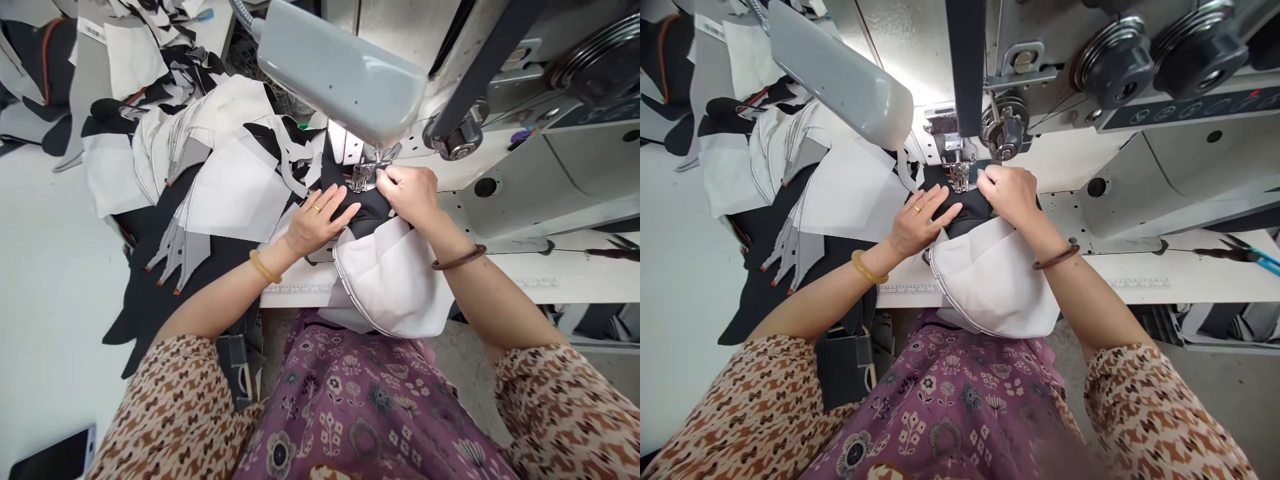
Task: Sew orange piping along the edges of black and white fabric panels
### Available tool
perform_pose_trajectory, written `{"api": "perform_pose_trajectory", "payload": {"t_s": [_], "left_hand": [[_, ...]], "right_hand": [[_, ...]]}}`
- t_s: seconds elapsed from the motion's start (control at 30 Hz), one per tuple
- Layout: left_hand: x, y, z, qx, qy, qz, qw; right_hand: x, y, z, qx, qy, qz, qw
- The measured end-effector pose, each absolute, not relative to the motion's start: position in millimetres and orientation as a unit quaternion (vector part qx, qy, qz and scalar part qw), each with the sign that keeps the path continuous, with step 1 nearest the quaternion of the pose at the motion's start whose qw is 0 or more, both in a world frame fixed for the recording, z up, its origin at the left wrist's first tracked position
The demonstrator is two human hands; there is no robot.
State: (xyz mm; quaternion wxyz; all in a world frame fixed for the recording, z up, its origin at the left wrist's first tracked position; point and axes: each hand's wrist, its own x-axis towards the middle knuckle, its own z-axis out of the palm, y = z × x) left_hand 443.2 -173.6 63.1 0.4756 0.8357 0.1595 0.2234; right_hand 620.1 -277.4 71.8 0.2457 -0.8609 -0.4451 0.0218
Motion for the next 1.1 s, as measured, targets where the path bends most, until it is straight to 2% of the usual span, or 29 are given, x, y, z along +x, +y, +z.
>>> {"api": "perform_pose_trajectory", "payload": {"t_s": [0.17,0.33,0.57,0.67,0.93,1.1], "left_hand": [[445,-190,65,0.818,0.201,0.262,0.470],[445,-192,59,0.868,0.181,0.247,0.391],[445,-194,56,0.883,0.176,0.269,0.341],[446,-194,51,0.916,0.166,0.267,0.251],[445,-187,34,0.938,0.093,0.321,-0.089],[444,-184,37,0.912,0.052,0.367,-0.178]], "right_hand": [[627,-272,73,-0.859,-0.457,0.023,0.231],[628,-267,75,-0.873,-0.447,0.021,0.193],[631,-262,75,-0.875,-0.443,0.022,0.195],[634,-261,72,-0.873,-0.448,0.009,0.195],[638,-255,71,-0.865,-0.468,-0.008,0.182],[634,-257,71,-0.856,-0.482,-0.011,0.188]]}}
